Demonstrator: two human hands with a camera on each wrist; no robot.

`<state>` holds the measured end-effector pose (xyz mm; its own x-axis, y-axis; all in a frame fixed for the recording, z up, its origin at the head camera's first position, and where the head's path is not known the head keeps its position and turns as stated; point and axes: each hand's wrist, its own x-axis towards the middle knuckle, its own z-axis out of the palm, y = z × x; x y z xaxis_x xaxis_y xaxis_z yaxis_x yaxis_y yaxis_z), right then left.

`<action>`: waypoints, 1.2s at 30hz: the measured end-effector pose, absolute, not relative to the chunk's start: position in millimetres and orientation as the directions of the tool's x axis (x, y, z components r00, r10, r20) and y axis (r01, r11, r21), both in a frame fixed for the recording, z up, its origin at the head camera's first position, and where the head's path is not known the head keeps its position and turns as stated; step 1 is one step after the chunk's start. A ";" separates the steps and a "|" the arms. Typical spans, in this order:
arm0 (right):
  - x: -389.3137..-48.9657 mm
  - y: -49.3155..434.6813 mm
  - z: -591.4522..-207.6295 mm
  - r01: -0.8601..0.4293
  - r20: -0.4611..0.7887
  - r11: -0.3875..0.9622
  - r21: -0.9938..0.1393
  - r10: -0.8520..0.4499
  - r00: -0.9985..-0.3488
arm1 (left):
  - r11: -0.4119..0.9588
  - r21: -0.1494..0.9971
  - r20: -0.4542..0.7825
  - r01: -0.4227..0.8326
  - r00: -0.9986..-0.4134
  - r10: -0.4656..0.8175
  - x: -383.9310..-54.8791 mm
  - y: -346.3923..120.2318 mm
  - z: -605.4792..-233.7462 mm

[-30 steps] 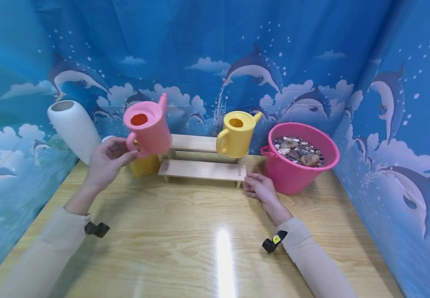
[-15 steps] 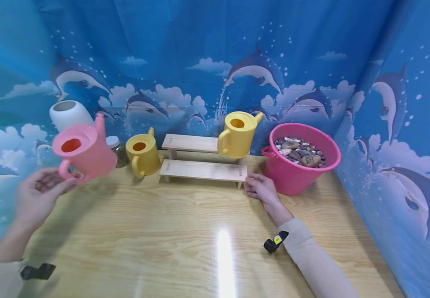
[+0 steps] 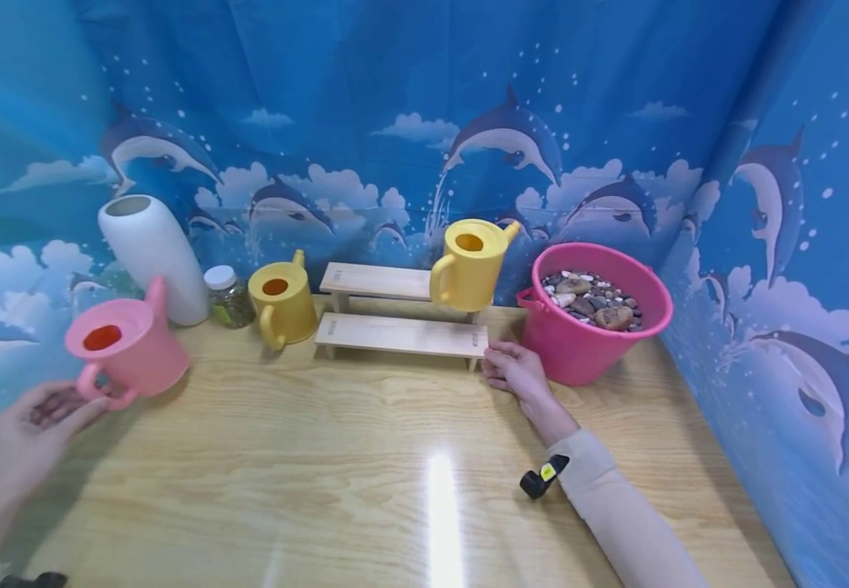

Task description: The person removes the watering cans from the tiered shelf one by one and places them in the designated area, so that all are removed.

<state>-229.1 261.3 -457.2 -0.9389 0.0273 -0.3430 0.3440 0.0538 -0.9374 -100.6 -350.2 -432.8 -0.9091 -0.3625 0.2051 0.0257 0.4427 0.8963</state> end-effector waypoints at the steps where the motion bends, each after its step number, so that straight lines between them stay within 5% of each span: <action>1: -229.2 261.5 -457.3 0.345 -0.344 0.054 -0.937 0.027 -0.939 | 0.441 0.897 0.200 0.019 -0.908 -0.368 -100.2 -352.9 -435.3; 21: -228.0 262.2 -460.5 0.318 -0.318 0.047 -0.947 0.007 -0.948 | 0.457 0.883 0.086 -0.103 -0.923 -0.375 -95.4 -372.3 -451.1; 26: -228.0 262.1 -459.2 0.314 -0.314 0.056 -0.948 0.014 -0.949 | 0.362 0.929 0.095 -0.083 -0.889 -0.448 -98.2 -370.5 -432.8; 31: -228.0 260.9 -460.2 0.320 -0.320 0.033 -0.947 0.012 -0.947 | 0.411 0.901 0.118 -0.140 -0.832 -0.542 -102.9 -353.7 -401.4; 36: -227.3 260.7 -461.3 0.327 -0.327 0.025 -0.945 0.017 -0.945 | 0.481 0.867 0.137 -0.128 -0.867 -0.478 -110.9 -326.9 -376.4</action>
<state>-227.3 260.7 -461.3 -0.9448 0.0169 -0.3271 0.3275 0.0254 -0.9445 -110.9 -326.9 -376.4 -0.8673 -0.4784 0.1373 -0.1283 0.4814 0.8671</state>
